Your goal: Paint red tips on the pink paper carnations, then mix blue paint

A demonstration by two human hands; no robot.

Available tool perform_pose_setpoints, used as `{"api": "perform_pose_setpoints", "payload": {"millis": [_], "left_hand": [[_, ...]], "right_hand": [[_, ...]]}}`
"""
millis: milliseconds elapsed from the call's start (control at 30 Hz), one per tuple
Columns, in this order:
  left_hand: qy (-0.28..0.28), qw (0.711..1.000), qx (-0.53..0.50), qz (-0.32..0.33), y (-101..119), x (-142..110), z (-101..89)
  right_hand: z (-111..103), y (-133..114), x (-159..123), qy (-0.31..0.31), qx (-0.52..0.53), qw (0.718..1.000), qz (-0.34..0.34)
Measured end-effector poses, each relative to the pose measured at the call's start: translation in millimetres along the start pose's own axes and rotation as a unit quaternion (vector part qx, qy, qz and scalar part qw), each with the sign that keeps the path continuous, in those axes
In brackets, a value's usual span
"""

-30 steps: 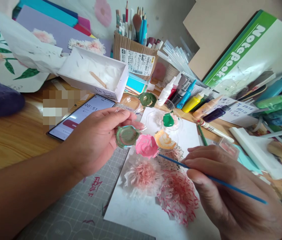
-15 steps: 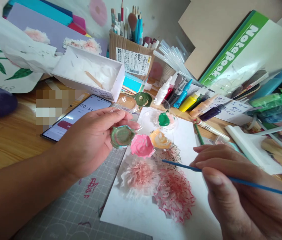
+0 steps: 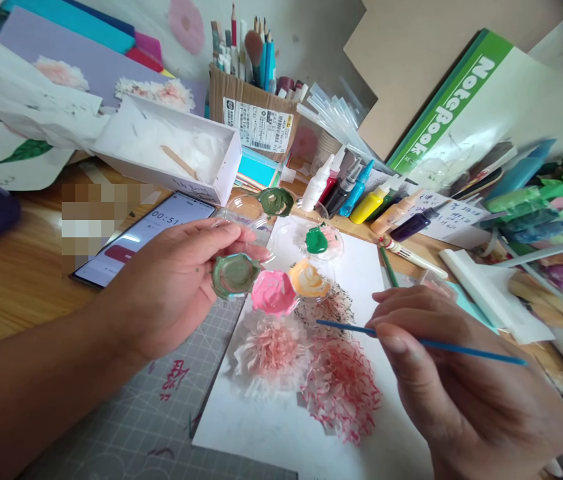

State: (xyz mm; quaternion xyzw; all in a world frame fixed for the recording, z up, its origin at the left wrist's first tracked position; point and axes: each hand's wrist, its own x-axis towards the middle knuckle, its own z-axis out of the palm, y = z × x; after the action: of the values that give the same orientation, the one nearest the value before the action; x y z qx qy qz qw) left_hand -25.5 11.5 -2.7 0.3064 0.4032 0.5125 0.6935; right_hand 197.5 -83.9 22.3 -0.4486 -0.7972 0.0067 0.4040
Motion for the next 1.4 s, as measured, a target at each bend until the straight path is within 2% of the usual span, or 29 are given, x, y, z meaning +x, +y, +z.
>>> {"api": "perform_pose_setpoints", "payload": {"millis": [167, 333, 533, 1033, 1400], "left_hand": [[0.016, 1.000, -0.005, 0.004, 0.5, 0.8, 1.3], [0.004, 1.000, 0.004, -0.011, 0.9, 0.8, 2.3], [0.030, 0.999, 0.012, -0.001, 0.6, 0.7, 2.7], [0.012, 1.000, 0.005, -0.007, 0.2, -0.3, 2.9], [0.003, 1.000, 0.000, -0.012, 0.6, -1.6, 1.6]], "right_hand": [[-0.4, 1.0, 0.9, 0.001, -0.008, 1.000, -0.009], [-1.2, 2.7, 0.2, 0.023, -0.001, 1.000, 0.003], [1.9, 3.0, 0.6, 0.030, 0.027, 0.999, -0.009], [-6.3, 1.5, -1.5, 0.018, -0.002, 1.000, -0.006], [-4.5, 1.5, -1.0, 0.009, -0.010, 1.000, -0.003]]}}
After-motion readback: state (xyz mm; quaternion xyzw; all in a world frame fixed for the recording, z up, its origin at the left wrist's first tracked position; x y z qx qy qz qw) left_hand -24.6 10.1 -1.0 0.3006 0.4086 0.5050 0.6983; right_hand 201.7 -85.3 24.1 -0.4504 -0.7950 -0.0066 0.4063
